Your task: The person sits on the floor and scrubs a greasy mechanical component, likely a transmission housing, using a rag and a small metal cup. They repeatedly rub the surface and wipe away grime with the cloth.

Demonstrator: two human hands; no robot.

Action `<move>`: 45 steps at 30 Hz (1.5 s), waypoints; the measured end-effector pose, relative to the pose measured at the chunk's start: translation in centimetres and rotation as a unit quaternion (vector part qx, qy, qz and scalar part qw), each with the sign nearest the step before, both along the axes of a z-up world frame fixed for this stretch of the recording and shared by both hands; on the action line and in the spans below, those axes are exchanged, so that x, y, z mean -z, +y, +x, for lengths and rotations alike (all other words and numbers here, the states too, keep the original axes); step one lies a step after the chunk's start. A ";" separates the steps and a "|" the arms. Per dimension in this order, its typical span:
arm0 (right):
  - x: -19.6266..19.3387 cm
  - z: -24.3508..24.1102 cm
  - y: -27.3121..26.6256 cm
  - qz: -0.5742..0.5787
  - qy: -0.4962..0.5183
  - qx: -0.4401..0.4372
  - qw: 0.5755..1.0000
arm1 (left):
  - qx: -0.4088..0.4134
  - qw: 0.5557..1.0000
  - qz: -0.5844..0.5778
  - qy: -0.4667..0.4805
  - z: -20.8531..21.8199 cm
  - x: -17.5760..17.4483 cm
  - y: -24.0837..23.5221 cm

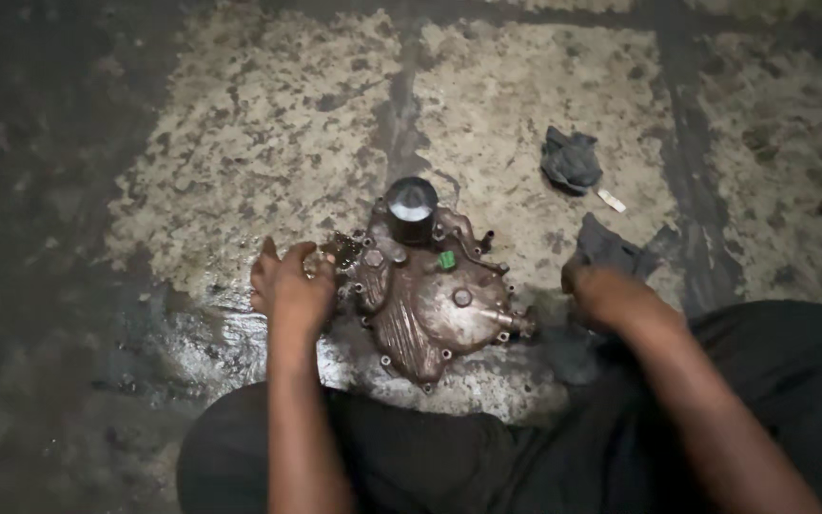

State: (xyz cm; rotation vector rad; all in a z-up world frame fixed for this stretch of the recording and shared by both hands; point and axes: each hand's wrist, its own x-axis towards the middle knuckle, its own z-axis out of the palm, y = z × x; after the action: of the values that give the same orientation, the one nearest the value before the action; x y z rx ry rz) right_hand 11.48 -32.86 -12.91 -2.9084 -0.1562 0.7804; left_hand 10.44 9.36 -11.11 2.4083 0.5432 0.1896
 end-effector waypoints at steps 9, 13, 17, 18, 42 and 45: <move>1.0 -0.7 5.0 -0.066 0.205 -0.048 0.975 | 0.007 1.000 -0.004 0.006 0.6 1.1 0.5; 1.9 -0.2 5.1 -0.098 0.155 -0.116 0.976 | -0.005 1.000 -0.004 0.017 0.8 1.2 0.3; -1.2 0.3 3.1 -0.040 0.042 0.006 0.998 | 0.000 1.000 -0.005 0.010 0.8 0.8 0.7; -3.0 0.0 2.3 -0.013 0.025 0.092 0.995 | 0.000 1.000 -0.006 0.012 0.6 0.7 1.0; 2.6 3.6 -3.1 -0.218 0.226 -0.068 0.947 | 0.043 0.999 0.006 0.002 0.7 0.1 0.8; 5.5 4.0 -4.0 -0.214 0.227 -0.114 0.943 | 0.051 0.999 -0.001 -0.004 0.5 0.2 1.0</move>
State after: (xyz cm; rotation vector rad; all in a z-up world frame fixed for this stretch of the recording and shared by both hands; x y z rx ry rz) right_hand 15.51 -36.86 -18.45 -3.0150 -0.3135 1.6918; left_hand 10.90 10.41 -11.31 2.4263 0.4146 0.1537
